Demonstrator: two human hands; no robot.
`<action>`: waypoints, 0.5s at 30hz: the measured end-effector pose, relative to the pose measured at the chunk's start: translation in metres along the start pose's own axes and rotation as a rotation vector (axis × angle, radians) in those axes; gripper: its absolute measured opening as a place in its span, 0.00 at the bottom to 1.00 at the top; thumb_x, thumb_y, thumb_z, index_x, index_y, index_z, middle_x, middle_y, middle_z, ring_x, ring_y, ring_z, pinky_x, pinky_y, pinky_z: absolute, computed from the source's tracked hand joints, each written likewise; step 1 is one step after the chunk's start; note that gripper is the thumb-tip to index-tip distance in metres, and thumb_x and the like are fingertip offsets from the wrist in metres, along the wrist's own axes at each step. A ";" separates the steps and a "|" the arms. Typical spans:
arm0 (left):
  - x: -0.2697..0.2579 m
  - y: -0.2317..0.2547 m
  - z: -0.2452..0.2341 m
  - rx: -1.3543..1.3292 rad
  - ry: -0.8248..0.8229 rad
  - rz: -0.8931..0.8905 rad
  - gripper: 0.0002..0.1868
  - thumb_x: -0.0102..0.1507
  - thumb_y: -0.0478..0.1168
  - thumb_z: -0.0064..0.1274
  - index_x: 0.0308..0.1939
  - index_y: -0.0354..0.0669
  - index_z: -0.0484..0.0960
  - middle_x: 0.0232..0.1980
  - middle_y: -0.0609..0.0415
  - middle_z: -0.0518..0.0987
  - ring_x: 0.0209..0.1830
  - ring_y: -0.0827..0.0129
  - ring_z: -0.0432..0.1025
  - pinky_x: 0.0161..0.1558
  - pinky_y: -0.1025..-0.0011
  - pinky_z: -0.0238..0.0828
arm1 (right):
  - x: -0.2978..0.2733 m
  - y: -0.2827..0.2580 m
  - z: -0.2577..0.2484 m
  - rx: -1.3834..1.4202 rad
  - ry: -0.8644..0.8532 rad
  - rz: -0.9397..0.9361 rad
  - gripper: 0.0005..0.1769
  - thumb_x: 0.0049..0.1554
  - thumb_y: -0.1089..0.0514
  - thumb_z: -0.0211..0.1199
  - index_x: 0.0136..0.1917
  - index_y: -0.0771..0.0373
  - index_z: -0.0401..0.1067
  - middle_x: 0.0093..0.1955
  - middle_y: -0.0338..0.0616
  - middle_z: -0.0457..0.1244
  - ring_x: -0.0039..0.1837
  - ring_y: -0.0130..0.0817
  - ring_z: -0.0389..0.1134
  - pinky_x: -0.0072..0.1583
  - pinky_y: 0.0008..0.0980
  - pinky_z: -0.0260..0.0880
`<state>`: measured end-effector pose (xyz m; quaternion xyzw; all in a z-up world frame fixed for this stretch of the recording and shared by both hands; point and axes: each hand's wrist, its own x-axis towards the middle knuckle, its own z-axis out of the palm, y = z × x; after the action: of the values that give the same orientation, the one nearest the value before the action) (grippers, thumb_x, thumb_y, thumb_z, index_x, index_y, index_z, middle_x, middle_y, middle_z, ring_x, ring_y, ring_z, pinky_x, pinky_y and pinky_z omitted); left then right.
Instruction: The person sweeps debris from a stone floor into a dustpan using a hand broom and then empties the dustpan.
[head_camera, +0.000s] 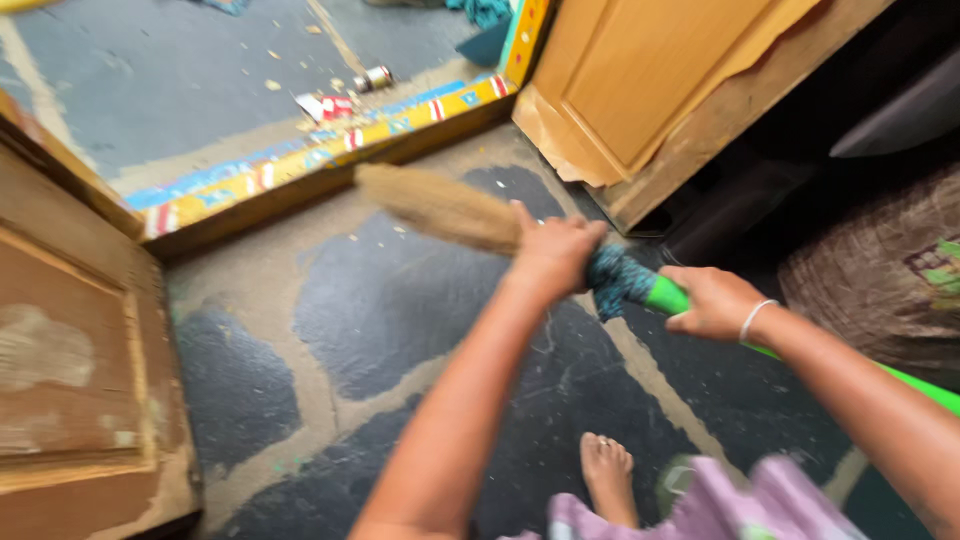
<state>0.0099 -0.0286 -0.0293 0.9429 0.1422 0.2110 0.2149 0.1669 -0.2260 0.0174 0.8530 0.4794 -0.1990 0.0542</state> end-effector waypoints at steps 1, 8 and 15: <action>0.000 -0.011 -0.009 -0.052 -0.199 -0.056 0.28 0.54 0.46 0.65 0.58 0.61 0.77 0.57 0.59 0.78 0.62 0.59 0.71 0.66 0.17 0.30 | -0.002 0.001 0.008 -0.093 -0.020 0.052 0.33 0.39 0.48 0.76 0.58 0.49 0.72 0.47 0.48 0.72 0.52 0.48 0.75 0.54 0.45 0.73; -0.056 -0.108 -0.043 -0.025 -0.241 -0.362 0.36 0.53 0.62 0.65 0.63 0.64 0.75 0.66 0.60 0.75 0.72 0.61 0.63 0.68 0.19 0.24 | -0.016 0.004 0.091 -0.103 -0.063 -0.358 0.30 0.40 0.33 0.75 0.51 0.46 0.73 0.40 0.44 0.70 0.43 0.48 0.74 0.44 0.47 0.72; -0.139 -0.189 -0.023 0.270 -0.520 -0.566 0.35 0.57 0.64 0.61 0.66 0.64 0.73 0.66 0.56 0.75 0.72 0.60 0.65 0.70 0.20 0.29 | 0.021 0.050 0.162 -0.151 -0.340 -0.695 0.35 0.49 0.26 0.70 0.47 0.59 0.70 0.42 0.52 0.69 0.46 0.55 0.71 0.46 0.50 0.70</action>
<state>-0.1547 0.0932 -0.1455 0.9082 0.3634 -0.1226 0.1676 0.1719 -0.2819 -0.1439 0.5886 0.7370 -0.3079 0.1247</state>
